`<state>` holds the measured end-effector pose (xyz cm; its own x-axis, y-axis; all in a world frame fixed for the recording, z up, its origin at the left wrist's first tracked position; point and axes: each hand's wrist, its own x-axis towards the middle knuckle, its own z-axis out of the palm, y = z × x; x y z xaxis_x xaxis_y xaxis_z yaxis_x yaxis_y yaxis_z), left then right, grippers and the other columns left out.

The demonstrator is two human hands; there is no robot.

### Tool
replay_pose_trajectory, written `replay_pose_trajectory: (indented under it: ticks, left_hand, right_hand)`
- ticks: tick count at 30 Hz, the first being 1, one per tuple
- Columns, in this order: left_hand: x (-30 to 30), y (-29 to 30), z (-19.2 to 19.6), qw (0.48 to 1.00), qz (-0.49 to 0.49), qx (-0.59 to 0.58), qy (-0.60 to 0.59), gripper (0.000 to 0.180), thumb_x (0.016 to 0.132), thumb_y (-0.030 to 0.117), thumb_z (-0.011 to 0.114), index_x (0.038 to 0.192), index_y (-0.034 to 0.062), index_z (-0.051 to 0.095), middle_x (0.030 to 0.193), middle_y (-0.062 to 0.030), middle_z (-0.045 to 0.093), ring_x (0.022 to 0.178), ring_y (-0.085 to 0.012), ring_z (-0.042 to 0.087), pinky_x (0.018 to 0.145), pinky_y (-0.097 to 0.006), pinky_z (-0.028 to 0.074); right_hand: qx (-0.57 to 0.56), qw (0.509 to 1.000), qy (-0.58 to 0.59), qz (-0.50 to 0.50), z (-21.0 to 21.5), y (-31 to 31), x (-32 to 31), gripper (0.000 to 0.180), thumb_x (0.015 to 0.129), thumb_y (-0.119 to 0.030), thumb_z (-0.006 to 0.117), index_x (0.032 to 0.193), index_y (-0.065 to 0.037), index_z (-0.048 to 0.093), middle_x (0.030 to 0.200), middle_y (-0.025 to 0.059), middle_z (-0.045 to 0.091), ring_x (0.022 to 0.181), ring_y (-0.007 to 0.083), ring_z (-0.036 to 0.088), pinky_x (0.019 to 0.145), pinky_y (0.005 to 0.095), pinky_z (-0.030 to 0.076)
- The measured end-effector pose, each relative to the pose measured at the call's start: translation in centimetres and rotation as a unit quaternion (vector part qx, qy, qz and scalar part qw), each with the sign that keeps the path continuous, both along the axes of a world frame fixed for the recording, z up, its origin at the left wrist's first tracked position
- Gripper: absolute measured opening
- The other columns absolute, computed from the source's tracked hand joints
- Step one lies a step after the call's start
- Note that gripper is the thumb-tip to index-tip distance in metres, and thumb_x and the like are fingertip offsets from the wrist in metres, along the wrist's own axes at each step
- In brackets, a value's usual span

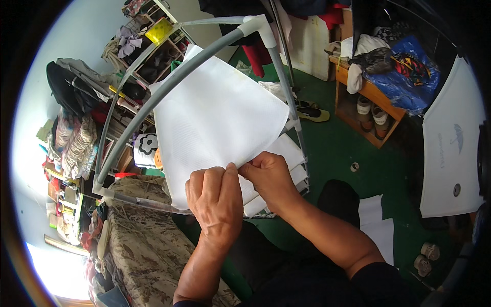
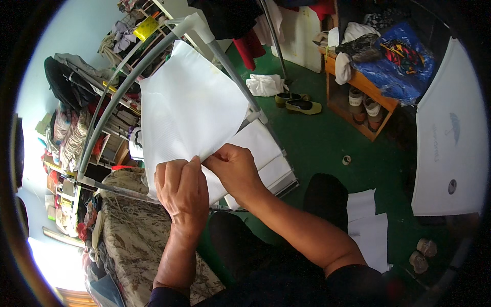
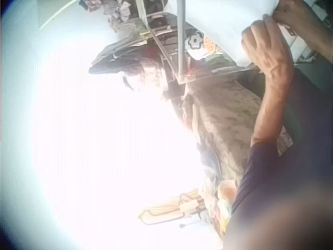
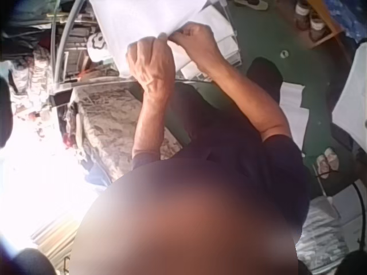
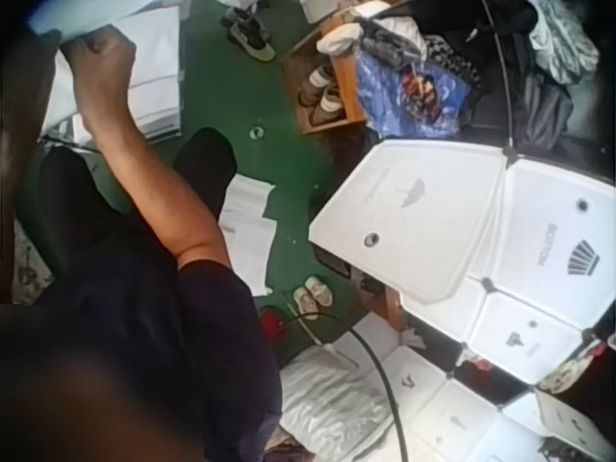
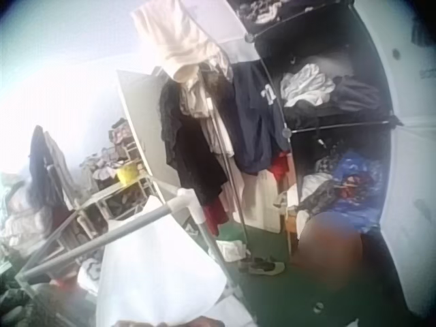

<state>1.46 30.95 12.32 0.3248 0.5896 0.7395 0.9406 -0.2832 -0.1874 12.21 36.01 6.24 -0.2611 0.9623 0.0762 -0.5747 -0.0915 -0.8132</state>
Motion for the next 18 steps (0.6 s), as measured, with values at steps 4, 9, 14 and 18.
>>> replay_pose_trajectory:
  ticks: [4,9,14,18]
  left_hand:
    - [0.1,-0.2,0.5,1.0,0.002,-0.003,0.003,0.02,0.081,-0.005,0.075,0.098,0.0037,0.074,0.087,-0.0073,0.059,0.08,-0.0288,0.057,0.072,-0.042,0.046]
    - [-0.1,-0.2,0.2,1.0,0.0,-0.006,-0.01,0.019,0.082,-0.004,0.075,0.099,0.0043,0.074,0.087,-0.007,0.059,0.08,-0.0286,0.057,0.072,-0.042,0.046]
    - [0.0,-0.5,0.2,1.0,0.001,0.003,-0.019,0.02,0.083,-0.004,0.074,0.1,0.0049,0.074,0.087,-0.0069,0.059,0.08,-0.028,0.057,0.073,-0.042,0.046]
    - [-0.2,-1.0,0.1,1.0,0.003,0.001,-0.023,0.02,0.084,-0.004,0.073,0.102,0.0047,0.073,0.09,-0.0069,0.061,0.083,-0.0282,0.059,0.074,-0.041,0.047]
  right_hand:
    - [-0.029,0.999,0.022,-0.001,0.4,-0.4,-0.3,0.017,0.099,-0.011,0.073,0.106,0.004,0.074,0.093,0.0036,0.074,0.086,0.0066,0.064,0.077,0.0247,0.052]
    - [-0.075,0.994,0.079,0.018,0.0,-1.8,0.5,0.014,0.098,-0.014,0.074,0.1,-0.001,0.073,0.089,0.0006,0.071,0.078,0.0049,0.056,0.071,0.0221,0.046]
    - [-0.078,0.985,0.15,0.041,0.3,-2.0,0.3,0.01,0.098,-0.013,0.074,0.1,-0.003,0.074,0.089,-0.0006,0.07,0.074,0.0033,0.05,0.066,0.0219,0.04]
    - [-0.074,0.98,0.174,0.058,0.2,-1.7,0.0,0.009,0.098,-0.013,0.074,0.101,-0.003,0.073,0.09,-0.0002,0.07,0.074,0.0039,0.05,0.067,0.0218,0.04]
